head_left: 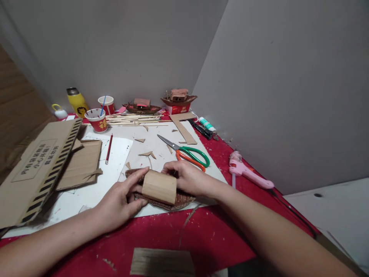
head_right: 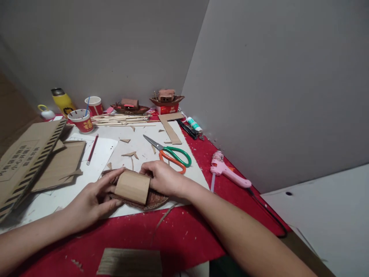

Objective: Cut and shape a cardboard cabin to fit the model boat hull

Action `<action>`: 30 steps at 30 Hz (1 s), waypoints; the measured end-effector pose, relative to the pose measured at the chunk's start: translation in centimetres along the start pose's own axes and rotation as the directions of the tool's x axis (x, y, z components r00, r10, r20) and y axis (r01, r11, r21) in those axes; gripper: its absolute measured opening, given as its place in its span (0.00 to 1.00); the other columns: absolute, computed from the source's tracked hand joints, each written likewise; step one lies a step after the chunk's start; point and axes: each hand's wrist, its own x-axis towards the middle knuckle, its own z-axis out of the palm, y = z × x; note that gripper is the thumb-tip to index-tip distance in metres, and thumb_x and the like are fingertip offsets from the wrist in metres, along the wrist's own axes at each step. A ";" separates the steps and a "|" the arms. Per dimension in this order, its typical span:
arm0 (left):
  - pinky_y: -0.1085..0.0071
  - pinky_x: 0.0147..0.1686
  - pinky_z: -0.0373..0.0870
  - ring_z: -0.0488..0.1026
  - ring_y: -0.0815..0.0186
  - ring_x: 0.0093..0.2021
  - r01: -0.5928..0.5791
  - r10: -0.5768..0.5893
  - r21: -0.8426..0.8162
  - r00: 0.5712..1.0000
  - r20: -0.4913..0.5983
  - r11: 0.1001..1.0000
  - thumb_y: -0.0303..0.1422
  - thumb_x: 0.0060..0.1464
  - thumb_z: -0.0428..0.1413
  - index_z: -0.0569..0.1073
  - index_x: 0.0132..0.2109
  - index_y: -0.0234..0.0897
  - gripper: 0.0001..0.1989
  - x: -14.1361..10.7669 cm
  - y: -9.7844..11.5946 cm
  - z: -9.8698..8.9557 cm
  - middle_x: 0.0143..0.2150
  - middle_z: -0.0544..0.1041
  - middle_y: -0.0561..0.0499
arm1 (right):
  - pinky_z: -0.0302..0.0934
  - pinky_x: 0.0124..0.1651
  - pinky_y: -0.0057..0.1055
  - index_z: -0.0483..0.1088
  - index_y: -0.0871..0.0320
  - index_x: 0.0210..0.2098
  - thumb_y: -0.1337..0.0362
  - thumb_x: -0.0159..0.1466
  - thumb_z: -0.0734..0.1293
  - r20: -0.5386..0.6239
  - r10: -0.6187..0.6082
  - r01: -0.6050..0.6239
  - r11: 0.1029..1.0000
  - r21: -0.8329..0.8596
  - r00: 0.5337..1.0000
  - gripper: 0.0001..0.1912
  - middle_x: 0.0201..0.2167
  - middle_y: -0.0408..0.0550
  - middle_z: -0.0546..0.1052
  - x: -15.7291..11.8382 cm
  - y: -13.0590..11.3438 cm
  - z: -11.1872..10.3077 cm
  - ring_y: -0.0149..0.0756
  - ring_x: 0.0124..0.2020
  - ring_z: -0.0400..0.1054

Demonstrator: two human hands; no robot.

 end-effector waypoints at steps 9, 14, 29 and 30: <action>0.75 0.28 0.67 0.70 0.72 0.29 0.017 -0.023 -0.208 0.999 -0.026 0.978 0.33 0.57 0.60 0.54 0.68 0.45 0.36 0.5 0.4 -0.6 0.48 0.77 0.44 | 0.59 0.32 0.24 0.70 0.61 0.28 0.76 0.56 0.66 -0.011 0.083 -0.082 0.992 0.093 0.996 0.05 0.26 0.41 0.74 0.0 -0.4 -0.7 0.30 0.29 0.67; 0.76 0.31 0.68 0.70 0.72 0.31 0.051 -0.051 -0.349 0.999 0.009 0.936 0.30 0.54 0.62 0.56 0.67 0.43 0.37 1.1 1.6 -1.2 0.40 0.76 0.49 | 0.58 0.30 0.24 0.68 0.60 0.26 0.75 0.54 0.67 -0.013 0.127 -0.124 0.984 0.125 0.992 0.05 0.24 0.40 0.72 0.0 -0.7 -1.0 0.30 0.27 0.66; 0.74 0.28 0.62 0.64 0.73 0.26 0.047 -0.054 -0.089 0.996 -0.077 0.995 0.26 0.53 0.59 0.56 0.67 0.43 0.37 1.7 1.8 -2.6 0.40 0.76 0.50 | 0.48 0.26 0.25 0.65 0.58 0.25 0.73 0.52 0.69 -0.284 0.114 -0.097 0.993 0.073 0.952 0.08 0.21 0.40 0.69 0.2 -1.0 1.1 0.31 0.25 0.62; 0.74 0.29 0.62 0.64 0.72 0.27 0.036 -0.043 -0.080 0.995 -0.089 0.996 0.26 0.52 0.59 0.56 0.67 0.43 0.37 1.7 1.8 -2.6 0.37 0.75 0.51 | 0.48 0.26 0.26 0.65 0.58 0.25 0.72 0.52 0.69 -0.299 0.109 -0.092 0.993 0.070 0.948 0.08 0.22 0.40 0.70 0.2 -1.0 1.4 0.31 0.25 0.62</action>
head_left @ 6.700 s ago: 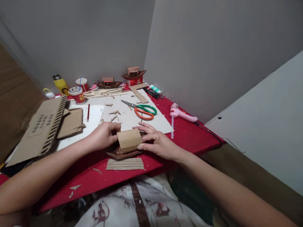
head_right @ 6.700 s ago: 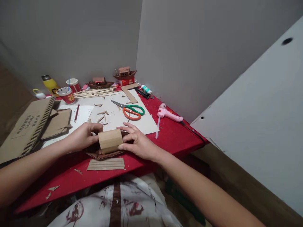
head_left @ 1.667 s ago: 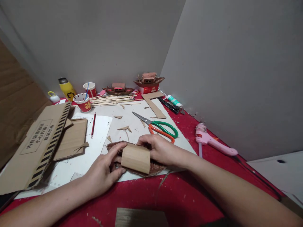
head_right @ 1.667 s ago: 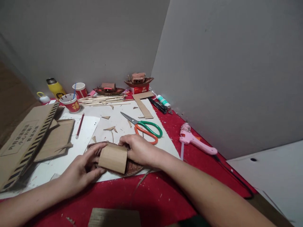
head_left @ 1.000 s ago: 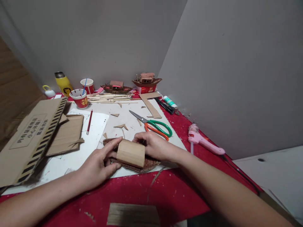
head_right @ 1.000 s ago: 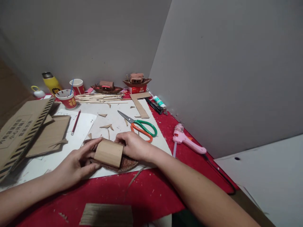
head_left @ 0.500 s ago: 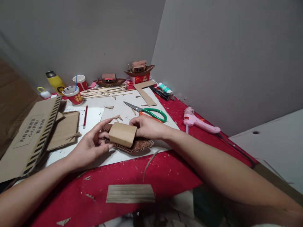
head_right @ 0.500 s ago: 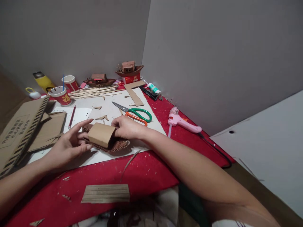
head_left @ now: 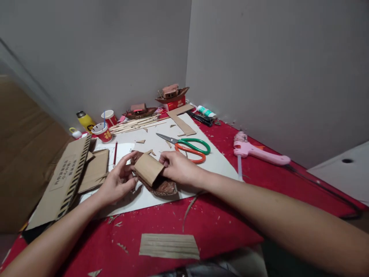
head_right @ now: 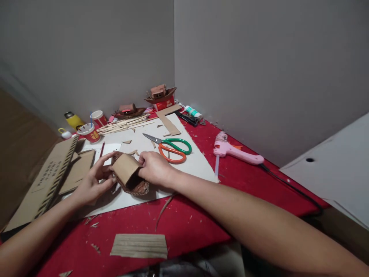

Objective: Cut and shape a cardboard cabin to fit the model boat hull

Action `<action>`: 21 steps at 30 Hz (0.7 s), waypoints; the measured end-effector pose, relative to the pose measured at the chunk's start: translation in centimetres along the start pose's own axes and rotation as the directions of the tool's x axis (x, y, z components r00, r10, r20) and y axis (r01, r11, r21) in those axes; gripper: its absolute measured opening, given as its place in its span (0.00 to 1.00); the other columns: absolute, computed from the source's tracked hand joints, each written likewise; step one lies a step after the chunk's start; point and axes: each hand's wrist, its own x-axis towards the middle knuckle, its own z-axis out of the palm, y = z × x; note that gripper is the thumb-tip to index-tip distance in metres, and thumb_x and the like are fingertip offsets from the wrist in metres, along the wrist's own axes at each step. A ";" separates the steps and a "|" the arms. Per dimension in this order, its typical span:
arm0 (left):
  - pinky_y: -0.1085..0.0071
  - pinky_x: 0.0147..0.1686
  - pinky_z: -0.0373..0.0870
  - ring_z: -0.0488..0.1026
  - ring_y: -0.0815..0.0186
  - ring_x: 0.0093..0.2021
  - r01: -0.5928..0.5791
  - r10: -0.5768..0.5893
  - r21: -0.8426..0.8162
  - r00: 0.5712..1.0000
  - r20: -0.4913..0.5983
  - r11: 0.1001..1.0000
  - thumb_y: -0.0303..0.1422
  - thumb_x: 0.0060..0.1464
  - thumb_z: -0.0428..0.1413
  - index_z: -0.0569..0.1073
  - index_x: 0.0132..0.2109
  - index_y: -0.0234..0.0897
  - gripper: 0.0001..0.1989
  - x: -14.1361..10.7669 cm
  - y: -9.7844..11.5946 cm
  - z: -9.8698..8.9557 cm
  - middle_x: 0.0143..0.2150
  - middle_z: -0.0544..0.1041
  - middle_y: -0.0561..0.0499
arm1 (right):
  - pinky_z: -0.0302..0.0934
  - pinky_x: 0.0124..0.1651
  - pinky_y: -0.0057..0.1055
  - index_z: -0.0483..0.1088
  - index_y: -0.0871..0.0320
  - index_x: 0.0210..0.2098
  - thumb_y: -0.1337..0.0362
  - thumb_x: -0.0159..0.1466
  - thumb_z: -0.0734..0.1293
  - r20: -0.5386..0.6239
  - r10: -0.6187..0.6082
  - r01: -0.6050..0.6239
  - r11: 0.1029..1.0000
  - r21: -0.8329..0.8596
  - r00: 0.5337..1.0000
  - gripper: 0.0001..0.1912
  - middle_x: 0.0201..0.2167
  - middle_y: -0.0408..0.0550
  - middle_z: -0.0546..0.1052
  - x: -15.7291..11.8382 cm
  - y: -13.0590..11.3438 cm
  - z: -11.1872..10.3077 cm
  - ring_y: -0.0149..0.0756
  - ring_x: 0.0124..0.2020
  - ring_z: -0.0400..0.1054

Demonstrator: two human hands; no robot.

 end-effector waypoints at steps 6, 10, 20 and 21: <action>0.69 0.38 0.68 0.72 0.66 0.37 -0.052 0.060 0.076 0.993 -0.104 0.996 0.26 0.52 0.57 0.59 0.64 0.43 0.32 -0.1 0.3 0.1 0.42 0.77 0.49 | 0.49 0.28 0.27 0.64 0.56 0.26 0.72 0.51 0.68 -0.083 -0.027 0.027 1.000 -0.004 0.996 0.08 0.23 0.41 0.72 -0.8 -0.6 1.1 0.33 0.26 0.63; 0.63 0.46 0.69 0.74 0.60 0.46 -0.094 0.113 0.129 0.982 -0.150 0.987 0.26 0.53 0.56 0.61 0.61 0.41 0.28 -0.2 0.0 0.1 0.51 0.76 0.43 | 0.51 0.29 0.27 0.62 0.56 0.26 0.73 0.51 0.67 -0.109 -0.081 0.081 0.997 0.002 0.991 0.10 0.25 0.42 0.73 -1.2 -1.0 1.5 0.34 0.27 0.64; 0.67 0.41 0.69 0.74 0.62 0.41 -0.023 0.034 0.101 0.993 -0.113 0.995 0.26 0.55 0.54 0.62 0.61 0.38 0.26 0.1 -1.8 0.4 0.42 0.78 0.45 | 0.47 0.27 0.27 0.61 0.55 0.25 0.74 0.49 0.67 -0.030 0.001 -0.002 1.000 -0.023 1.000 0.11 0.21 0.40 0.69 -0.7 -0.2 2.2 0.33 0.24 0.63; 0.67 0.40 0.68 0.74 0.62 0.41 -0.018 0.026 0.076 0.994 -0.105 0.997 0.26 0.56 0.54 0.62 0.61 0.38 0.26 0.2 -1.9 0.4 0.41 0.78 0.45 | 0.47 0.27 0.27 0.60 0.55 0.25 0.74 0.49 0.67 -0.030 0.004 -0.005 1.000 -0.024 1.000 0.11 0.21 0.40 0.69 -0.7 -0.2 2.2 0.33 0.24 0.63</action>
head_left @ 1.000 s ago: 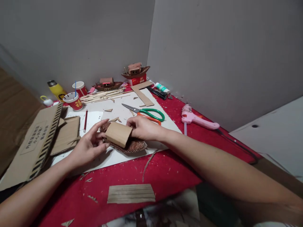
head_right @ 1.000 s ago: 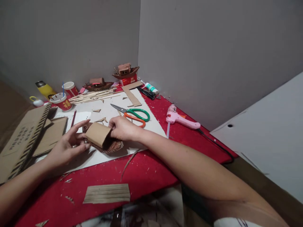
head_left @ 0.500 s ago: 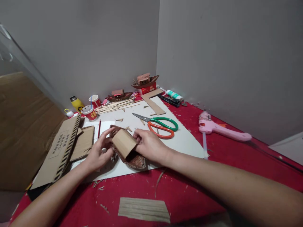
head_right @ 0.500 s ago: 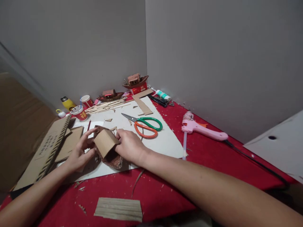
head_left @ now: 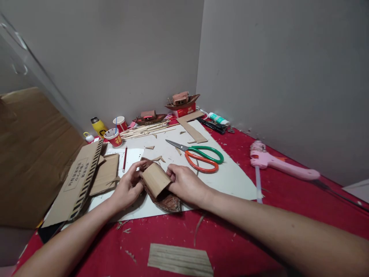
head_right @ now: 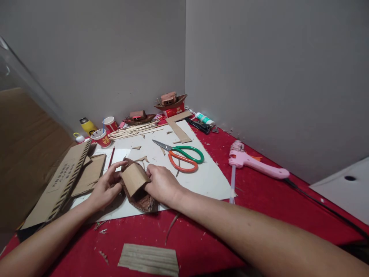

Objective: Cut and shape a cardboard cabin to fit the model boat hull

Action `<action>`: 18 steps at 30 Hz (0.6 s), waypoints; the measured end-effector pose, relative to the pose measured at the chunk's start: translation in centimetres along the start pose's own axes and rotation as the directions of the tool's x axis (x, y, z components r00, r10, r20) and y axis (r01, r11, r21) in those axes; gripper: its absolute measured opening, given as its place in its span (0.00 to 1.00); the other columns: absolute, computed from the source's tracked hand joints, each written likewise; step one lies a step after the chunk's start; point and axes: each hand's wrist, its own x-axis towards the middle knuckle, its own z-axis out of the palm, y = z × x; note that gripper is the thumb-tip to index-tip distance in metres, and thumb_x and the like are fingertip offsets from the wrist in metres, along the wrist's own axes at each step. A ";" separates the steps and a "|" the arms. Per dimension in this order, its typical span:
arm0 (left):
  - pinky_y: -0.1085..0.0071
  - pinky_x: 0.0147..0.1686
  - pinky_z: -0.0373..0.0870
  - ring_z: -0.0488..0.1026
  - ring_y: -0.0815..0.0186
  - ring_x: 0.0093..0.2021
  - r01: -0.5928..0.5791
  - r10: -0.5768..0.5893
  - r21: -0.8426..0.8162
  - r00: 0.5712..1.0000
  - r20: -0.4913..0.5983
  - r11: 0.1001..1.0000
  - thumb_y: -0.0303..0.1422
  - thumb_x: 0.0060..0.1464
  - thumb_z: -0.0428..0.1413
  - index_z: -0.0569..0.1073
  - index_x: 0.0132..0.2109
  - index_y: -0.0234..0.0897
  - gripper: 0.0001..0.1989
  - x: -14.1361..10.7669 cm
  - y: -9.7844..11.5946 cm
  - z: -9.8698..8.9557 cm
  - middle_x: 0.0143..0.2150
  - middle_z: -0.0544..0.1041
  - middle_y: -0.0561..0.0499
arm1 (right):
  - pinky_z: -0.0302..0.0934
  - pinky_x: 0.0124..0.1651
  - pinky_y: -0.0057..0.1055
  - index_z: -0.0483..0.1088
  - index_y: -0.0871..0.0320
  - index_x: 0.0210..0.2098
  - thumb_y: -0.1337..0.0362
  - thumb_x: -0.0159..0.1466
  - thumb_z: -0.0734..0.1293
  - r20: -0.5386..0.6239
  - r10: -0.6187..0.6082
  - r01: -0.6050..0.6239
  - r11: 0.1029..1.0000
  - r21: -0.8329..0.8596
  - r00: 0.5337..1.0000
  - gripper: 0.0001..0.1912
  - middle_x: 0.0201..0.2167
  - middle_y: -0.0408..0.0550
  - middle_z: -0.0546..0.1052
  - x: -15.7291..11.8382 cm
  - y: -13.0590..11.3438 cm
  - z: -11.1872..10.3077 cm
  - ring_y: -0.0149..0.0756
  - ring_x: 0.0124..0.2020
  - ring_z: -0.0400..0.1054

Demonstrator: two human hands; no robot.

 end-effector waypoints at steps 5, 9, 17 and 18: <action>0.67 0.44 0.68 0.73 0.60 0.46 0.004 0.002 -0.127 0.999 0.046 0.992 0.26 0.54 0.56 0.64 0.60 0.38 0.26 0.0 0.0 -0.1 0.48 0.77 0.42 | 0.46 0.27 0.26 0.60 0.55 0.24 0.74 0.50 0.67 -0.004 0.010 -0.010 1.000 0.002 1.000 0.11 0.20 0.39 0.68 -0.1 0.0 0.1 0.32 0.25 0.62; 0.70 0.38 0.67 0.72 0.65 0.40 0.027 -0.007 -0.185 0.994 0.109 0.982 0.26 0.52 0.58 0.66 0.60 0.41 0.27 0.0 0.5 -0.7 0.46 0.75 0.45 | 0.47 0.26 0.26 0.60 0.55 0.24 0.74 0.50 0.68 -0.011 0.010 -0.010 1.000 0.007 1.000 0.11 0.20 0.39 0.69 0.0 0.3 0.4 0.32 0.24 0.62; 0.73 0.28 0.68 0.68 0.73 0.27 0.154 -0.060 -0.358 0.963 0.262 0.921 0.35 0.56 0.61 0.63 0.63 0.48 0.29 0.4 0.2 -1.9 0.41 0.73 0.50 | 0.46 0.27 0.26 0.61 0.55 0.25 0.75 0.50 0.68 -0.021 -0.027 0.027 1.000 0.008 0.999 0.12 0.20 0.39 0.69 0.1 0.9 0.7 0.31 0.24 0.61; 0.73 0.27 0.68 0.68 0.73 0.26 0.156 -0.064 -0.365 0.966 0.251 0.918 0.35 0.57 0.60 0.63 0.63 0.48 0.27 0.5 0.2 -1.9 0.39 0.74 0.51 | 0.46 0.27 0.26 0.60 0.55 0.25 0.75 0.50 0.68 -0.021 -0.030 0.030 1.000 0.008 0.999 0.12 0.20 0.39 0.68 0.0 0.9 0.7 0.31 0.23 0.60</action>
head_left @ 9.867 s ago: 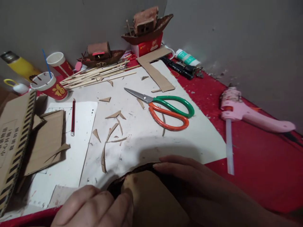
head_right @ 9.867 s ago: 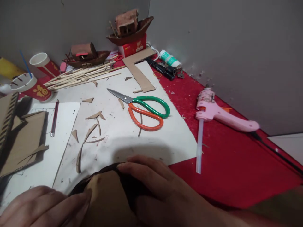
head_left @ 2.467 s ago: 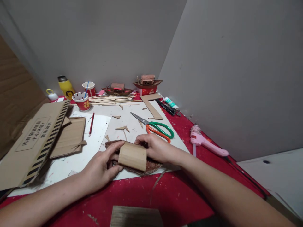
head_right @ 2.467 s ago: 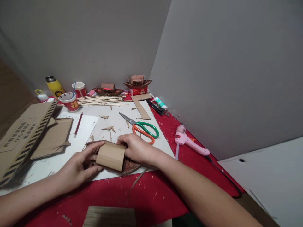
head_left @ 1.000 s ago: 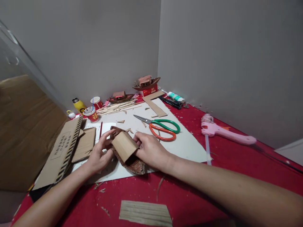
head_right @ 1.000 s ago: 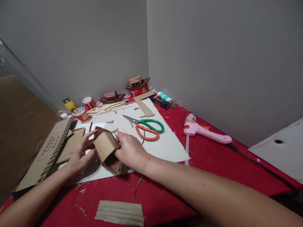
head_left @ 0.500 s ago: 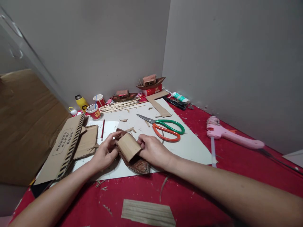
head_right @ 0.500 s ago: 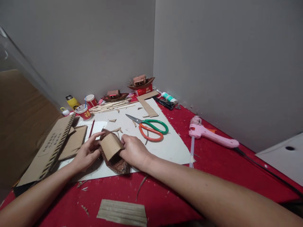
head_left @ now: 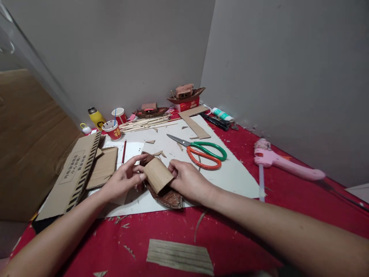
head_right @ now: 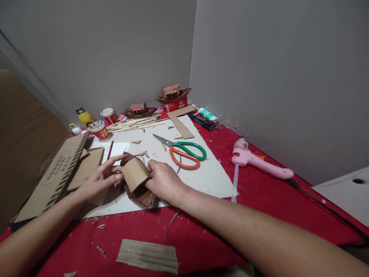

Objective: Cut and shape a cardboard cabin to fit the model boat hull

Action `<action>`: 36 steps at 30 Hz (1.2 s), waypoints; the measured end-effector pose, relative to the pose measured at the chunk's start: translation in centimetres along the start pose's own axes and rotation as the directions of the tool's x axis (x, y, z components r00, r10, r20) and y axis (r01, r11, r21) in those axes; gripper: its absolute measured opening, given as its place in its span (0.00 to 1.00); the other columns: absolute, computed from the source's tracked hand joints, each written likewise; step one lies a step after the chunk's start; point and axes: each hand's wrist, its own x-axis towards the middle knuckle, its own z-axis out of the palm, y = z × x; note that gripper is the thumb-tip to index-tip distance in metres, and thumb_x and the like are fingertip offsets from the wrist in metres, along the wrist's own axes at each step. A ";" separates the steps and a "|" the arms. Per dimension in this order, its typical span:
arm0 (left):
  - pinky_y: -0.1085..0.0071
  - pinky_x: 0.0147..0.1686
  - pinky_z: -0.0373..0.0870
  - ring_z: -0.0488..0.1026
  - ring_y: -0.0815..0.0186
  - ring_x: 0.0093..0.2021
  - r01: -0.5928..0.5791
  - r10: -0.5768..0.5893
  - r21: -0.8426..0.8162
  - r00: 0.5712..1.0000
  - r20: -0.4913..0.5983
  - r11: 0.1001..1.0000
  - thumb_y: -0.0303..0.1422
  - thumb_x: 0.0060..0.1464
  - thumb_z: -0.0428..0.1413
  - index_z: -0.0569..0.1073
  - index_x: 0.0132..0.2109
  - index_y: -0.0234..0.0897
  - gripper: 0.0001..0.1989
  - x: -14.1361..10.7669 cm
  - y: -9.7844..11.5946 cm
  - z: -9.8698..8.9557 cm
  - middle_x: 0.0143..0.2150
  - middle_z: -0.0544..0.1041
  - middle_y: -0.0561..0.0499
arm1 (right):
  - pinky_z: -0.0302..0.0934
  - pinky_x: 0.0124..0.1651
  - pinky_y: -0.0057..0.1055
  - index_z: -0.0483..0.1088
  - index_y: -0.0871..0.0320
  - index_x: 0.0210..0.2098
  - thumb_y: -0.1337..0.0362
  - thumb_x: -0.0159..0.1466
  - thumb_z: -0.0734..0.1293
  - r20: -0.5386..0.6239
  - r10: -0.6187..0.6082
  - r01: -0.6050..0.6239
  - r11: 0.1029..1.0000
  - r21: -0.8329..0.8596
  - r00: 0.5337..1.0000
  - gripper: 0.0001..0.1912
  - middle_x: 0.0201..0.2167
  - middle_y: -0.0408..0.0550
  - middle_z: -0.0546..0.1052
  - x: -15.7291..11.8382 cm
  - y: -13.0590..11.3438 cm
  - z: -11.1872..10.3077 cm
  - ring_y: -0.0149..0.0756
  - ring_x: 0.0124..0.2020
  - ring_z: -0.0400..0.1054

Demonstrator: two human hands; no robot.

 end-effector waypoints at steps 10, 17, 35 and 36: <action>0.79 0.20 0.63 0.65 0.76 0.20 0.002 -0.002 -0.018 1.000 -0.028 1.000 0.36 0.58 0.60 0.66 0.58 0.43 0.22 0.4 0.4 0.8 0.33 0.74 0.54 | 0.47 0.26 0.27 0.59 0.55 0.24 0.70 0.52 0.68 0.011 0.019 -0.019 0.999 -0.026 1.000 0.11 0.20 0.39 0.67 0.0 0.0 -0.1 0.32 0.23 0.59; 0.80 0.16 0.54 0.60 0.79 0.17 -0.035 0.037 0.070 0.999 -0.032 0.997 0.36 0.61 0.56 0.67 0.55 0.45 0.16 0.5 0.2 0.4 0.31 0.72 0.56 | 0.46 0.25 0.27 0.58 0.54 0.25 0.68 0.52 0.66 0.016 -0.008 0.008 1.000 -0.004 1.000 0.10 0.20 0.38 0.66 -0.1 0.3 0.3 0.31 0.23 0.59; 0.53 0.59 0.64 0.65 0.53 0.61 -0.102 0.182 0.211 0.894 -0.408 0.972 0.38 0.51 0.63 0.47 0.70 0.44 0.46 -0.9 0.2 4.6 0.69 0.57 0.37 | 0.55 0.25 0.26 0.58 0.54 0.26 0.65 0.50 0.65 -0.373 0.032 0.099 0.940 0.326 0.927 0.09 0.21 0.38 0.67 1.5 -0.1 -0.9 0.32 0.23 0.62; 0.52 0.60 0.63 0.65 0.52 0.62 -0.080 0.142 0.169 0.908 -0.395 0.982 0.38 0.50 0.64 0.45 0.71 0.43 0.49 -0.6 0.3 5.1 0.70 0.56 0.36 | 0.55 0.25 0.26 0.58 0.54 0.27 0.65 0.51 0.65 -0.392 0.016 0.115 0.944 0.308 0.920 0.09 0.21 0.38 0.67 1.5 -0.3 -1.0 0.32 0.23 0.63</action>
